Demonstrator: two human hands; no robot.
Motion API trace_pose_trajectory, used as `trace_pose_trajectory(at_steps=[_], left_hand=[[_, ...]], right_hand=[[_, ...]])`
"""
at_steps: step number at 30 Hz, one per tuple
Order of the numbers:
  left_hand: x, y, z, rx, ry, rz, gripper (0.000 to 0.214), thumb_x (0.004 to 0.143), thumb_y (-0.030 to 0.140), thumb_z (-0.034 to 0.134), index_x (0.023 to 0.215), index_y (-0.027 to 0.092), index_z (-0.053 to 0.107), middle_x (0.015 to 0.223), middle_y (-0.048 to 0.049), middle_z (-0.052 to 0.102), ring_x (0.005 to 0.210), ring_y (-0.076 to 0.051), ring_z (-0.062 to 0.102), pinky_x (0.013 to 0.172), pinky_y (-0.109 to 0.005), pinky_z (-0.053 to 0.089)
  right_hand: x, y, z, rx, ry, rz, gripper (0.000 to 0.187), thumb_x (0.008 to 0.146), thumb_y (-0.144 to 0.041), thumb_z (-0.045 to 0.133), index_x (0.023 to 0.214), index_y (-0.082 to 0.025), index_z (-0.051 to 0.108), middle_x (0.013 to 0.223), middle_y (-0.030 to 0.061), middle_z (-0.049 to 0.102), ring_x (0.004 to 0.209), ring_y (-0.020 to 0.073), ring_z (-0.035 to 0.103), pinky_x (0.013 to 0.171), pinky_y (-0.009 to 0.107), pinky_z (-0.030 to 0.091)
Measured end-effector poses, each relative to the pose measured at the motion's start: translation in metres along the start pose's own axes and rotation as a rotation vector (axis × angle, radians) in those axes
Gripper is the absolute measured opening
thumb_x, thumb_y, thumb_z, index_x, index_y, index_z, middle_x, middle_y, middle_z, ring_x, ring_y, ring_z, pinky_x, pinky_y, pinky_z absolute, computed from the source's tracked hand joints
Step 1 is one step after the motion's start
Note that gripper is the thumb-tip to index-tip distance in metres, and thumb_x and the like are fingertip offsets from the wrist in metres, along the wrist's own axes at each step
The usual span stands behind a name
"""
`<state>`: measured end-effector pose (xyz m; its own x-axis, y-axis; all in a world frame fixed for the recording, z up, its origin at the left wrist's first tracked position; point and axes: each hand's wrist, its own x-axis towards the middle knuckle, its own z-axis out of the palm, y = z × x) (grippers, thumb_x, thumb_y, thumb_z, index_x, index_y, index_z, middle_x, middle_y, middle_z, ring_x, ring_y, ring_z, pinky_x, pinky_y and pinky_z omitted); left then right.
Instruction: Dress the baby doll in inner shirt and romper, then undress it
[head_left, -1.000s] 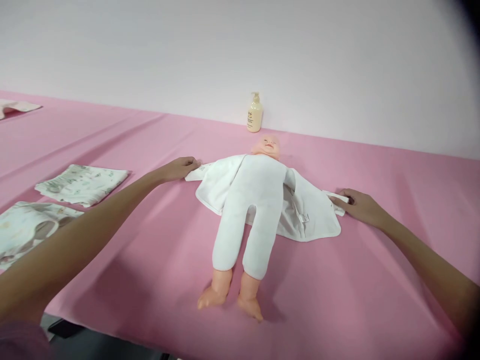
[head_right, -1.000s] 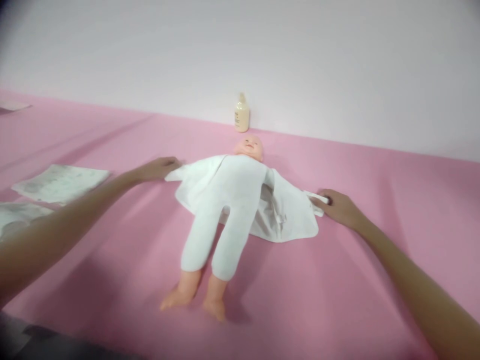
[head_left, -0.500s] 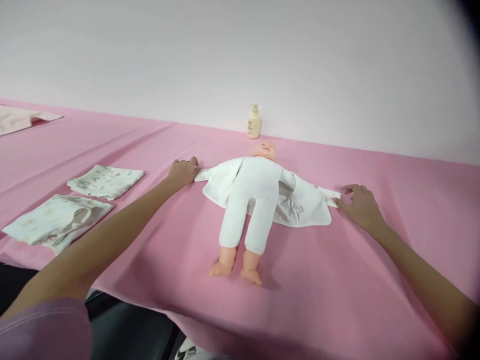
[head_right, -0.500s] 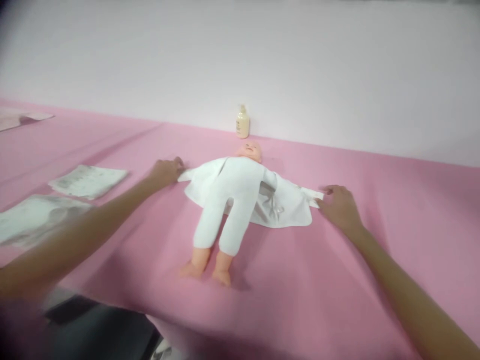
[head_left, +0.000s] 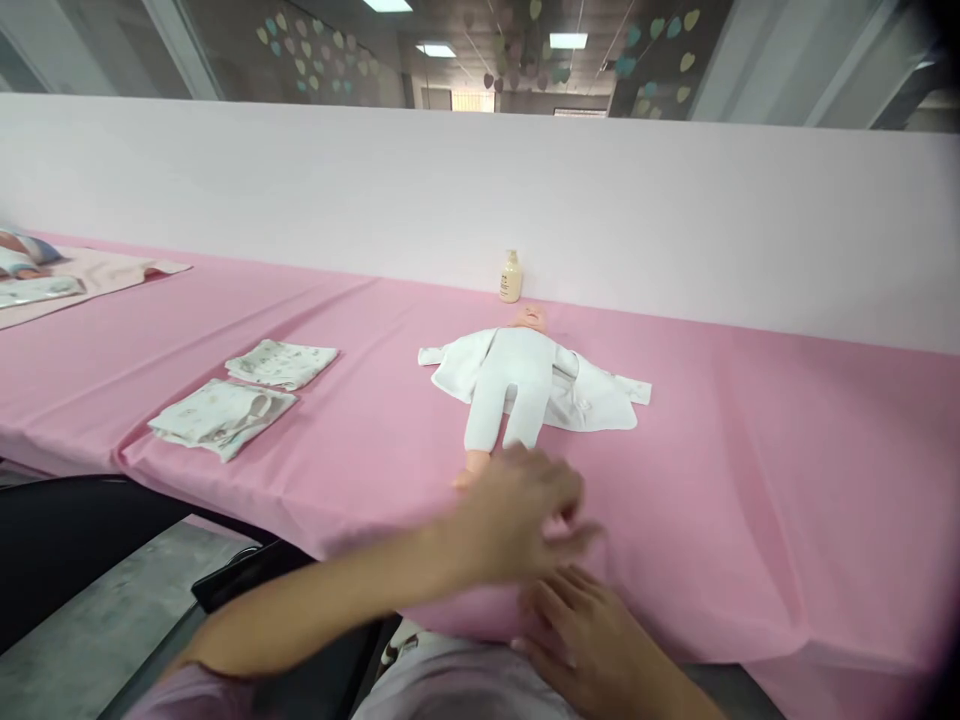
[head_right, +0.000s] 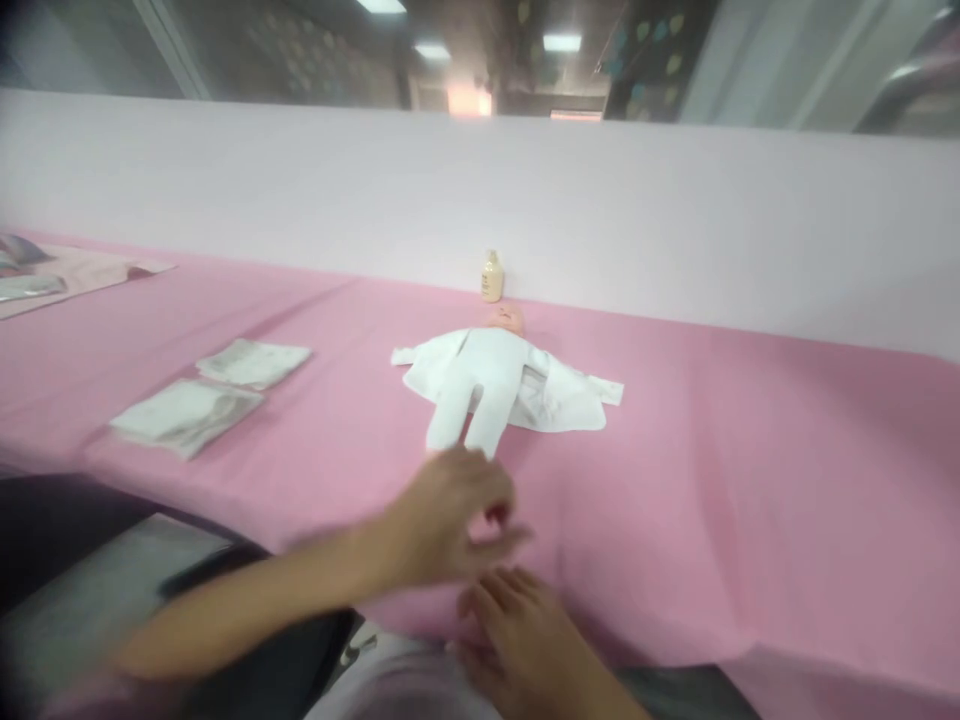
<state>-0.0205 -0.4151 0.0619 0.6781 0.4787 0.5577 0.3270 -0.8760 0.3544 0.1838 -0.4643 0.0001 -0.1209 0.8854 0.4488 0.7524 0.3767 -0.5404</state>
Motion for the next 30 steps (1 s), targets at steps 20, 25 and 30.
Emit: trace_pose_trajectory(at_steps=[20,25,30], left_hand=[[-0.113,-0.061,0.032,0.193,0.4,-0.654,0.034,0.11,0.044,0.078,0.135,0.023,0.072,0.139,-0.0135,0.081,0.125,-0.038,0.072,0.113,-0.056,0.054],[-0.12,-0.064,0.034,0.107,0.25,-0.629,0.025,0.109,0.042,0.083,0.128,0.026,0.078,0.136,-0.0084,0.086,0.122,-0.035,0.073,0.112,-0.054,0.052],[-0.119,-0.061,0.038,0.094,0.25,-0.631,0.021,0.112,0.038,0.082,0.129,0.027,0.08,0.137,-0.0065,0.087,0.124,-0.033,0.072,0.113,-0.051,0.051]], right_hand=[[-0.006,0.031,0.066,-0.063,0.044,0.034,0.023,0.115,-0.045,0.074,0.122,-0.024,0.076,0.119,0.0113,0.083,0.111,0.0345,0.071,0.101,0.047,0.052],[-0.018,0.04,0.056,-0.071,0.089,0.05,0.026,0.117,-0.049,0.07,0.113,-0.024,0.077,0.112,0.0111,0.083,0.104,0.0335,0.069,0.096,0.045,0.052],[-0.023,0.044,0.055,-0.065,0.115,0.048,0.027,0.116,-0.049,0.068,0.114,-0.024,0.075,0.113,0.012,0.082,0.106,0.0339,0.068,0.098,0.047,0.053]])
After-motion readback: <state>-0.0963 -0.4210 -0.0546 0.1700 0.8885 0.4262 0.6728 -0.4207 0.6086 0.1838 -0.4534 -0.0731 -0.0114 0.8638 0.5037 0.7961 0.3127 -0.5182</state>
